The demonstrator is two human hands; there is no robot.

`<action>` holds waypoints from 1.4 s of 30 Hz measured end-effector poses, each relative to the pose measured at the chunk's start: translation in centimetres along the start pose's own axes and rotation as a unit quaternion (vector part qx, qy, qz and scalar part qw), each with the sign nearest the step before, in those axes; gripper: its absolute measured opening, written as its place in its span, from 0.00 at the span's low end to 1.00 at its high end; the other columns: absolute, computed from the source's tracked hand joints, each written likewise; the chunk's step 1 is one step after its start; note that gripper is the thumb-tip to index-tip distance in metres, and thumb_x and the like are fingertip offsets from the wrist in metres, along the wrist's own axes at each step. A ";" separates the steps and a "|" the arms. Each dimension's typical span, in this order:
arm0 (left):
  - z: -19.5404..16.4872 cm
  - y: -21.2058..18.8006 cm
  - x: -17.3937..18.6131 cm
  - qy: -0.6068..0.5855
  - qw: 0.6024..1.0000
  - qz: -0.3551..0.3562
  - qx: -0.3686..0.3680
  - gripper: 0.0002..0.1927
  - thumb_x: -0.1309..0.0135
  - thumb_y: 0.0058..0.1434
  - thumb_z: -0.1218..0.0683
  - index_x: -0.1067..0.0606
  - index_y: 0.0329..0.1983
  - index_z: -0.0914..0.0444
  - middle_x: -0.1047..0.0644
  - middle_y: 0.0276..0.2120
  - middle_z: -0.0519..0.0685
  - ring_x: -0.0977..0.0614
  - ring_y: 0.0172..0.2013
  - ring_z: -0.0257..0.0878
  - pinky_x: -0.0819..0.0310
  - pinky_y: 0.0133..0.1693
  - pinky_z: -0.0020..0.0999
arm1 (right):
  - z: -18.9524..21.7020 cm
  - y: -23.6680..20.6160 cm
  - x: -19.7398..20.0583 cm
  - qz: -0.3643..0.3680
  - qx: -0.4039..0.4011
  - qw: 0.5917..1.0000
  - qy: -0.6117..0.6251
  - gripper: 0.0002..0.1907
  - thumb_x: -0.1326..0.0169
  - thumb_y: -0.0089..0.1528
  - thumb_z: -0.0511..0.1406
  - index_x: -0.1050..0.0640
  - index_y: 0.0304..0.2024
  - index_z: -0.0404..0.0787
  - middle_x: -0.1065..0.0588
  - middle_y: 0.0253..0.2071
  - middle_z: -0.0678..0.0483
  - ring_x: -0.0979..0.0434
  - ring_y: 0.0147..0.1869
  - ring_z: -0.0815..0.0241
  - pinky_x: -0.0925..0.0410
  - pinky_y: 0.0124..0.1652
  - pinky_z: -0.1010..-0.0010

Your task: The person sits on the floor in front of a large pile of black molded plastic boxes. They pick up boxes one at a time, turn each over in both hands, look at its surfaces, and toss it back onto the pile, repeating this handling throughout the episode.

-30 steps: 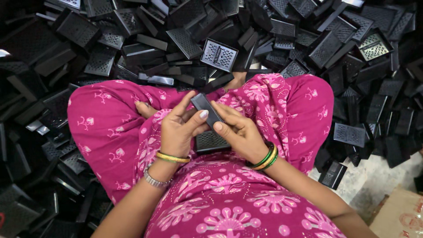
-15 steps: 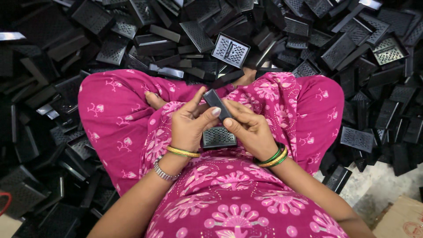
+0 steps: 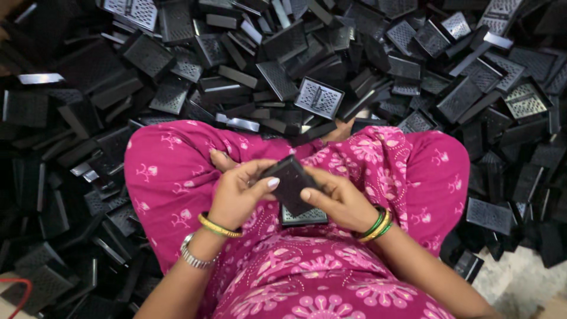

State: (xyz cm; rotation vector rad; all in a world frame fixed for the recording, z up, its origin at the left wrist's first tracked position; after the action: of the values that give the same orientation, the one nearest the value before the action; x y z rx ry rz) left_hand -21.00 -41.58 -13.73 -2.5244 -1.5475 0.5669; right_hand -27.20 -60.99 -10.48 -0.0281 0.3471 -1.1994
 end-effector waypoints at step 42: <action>-2.4 4.3 -3.2 -0.336 0.934 -0.010 -0.122 0.31 0.71 0.78 0.45 0.58 0.83 0.48 0.31 0.68 0.52 0.24 0.62 0.48 0.28 0.62 0.45 | 4.0 5.3 1.1 -0.221 0.246 0.857 -0.395 0.29 0.44 0.67 0.30 0.37 0.70 0.36 0.31 0.67 0.36 0.29 0.72 0.39 0.34 0.66 0.59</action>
State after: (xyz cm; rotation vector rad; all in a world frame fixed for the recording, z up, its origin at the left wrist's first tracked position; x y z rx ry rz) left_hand -17.82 -46.20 -12.02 -2.6309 -1.9420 1.4348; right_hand -20.95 -60.66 -8.01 -0.1587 -0.7364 -1.5865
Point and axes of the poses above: each hand's wrist, its own y-axis towards the middle knuckle, its own x-axis out of the back of the hand, z = x × y, the point moved 5 cm from there along y, towards the middle knuckle
